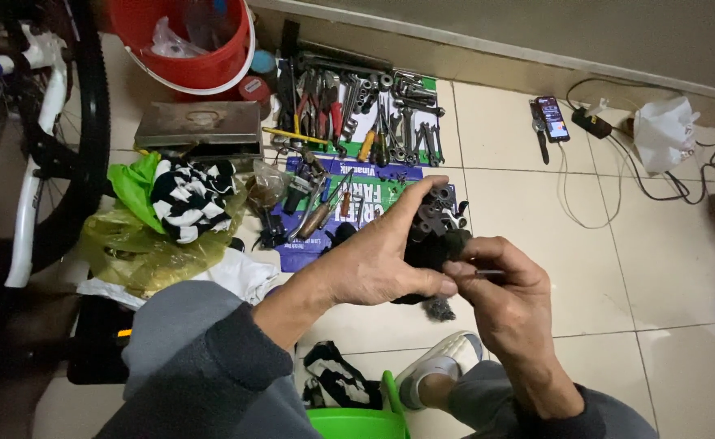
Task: The person sits on a low stool and cleans a black bicycle derailleur using a steel wool pad. They scrub the component thoroughly, rotating it to clean different sides and crevices, and occasionally wipe it with a black cloth.
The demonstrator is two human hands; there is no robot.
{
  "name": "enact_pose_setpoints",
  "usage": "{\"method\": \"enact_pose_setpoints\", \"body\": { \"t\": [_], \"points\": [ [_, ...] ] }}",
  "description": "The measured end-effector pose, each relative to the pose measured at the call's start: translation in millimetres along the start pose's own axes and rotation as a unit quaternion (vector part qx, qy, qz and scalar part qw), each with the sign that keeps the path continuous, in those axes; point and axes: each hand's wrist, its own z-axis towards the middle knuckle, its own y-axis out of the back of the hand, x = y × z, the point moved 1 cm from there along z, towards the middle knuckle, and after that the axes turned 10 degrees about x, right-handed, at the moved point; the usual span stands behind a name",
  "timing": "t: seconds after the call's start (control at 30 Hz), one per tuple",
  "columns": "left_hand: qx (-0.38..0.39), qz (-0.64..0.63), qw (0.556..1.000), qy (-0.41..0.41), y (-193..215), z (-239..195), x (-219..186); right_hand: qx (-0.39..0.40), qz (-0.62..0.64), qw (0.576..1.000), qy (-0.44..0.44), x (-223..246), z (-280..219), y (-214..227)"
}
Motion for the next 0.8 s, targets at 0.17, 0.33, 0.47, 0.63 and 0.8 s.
{"method": "enact_pose_setpoints", "body": {
  "t": [0.17, 0.33, 0.47, 0.63, 0.8],
  "points": [
    [0.054, 0.002, 0.998, 0.015, -7, 1, -6, -0.002, -0.027, 1.0, 0.004, 13, 2, 2],
    [0.075, 0.065, 0.995, -0.01, -9, 3, -4, -0.018, -0.02, 0.997, -0.072, 20, 0, 4],
    [0.086, 0.074, 0.994, 0.002, -13, 4, -1, 0.059, 0.087, 0.993, -0.051, 15, -5, 14],
    [0.076, 0.133, 0.988, -0.012, -15, 6, 5, 0.079, 0.066, 0.995, -0.004, 18, -7, 21],
    [0.006, 0.299, 0.949, -0.101, -18, 11, 17, 0.07, -0.04, 0.997, 0.002, 25, -7, 21]
  ]
}}
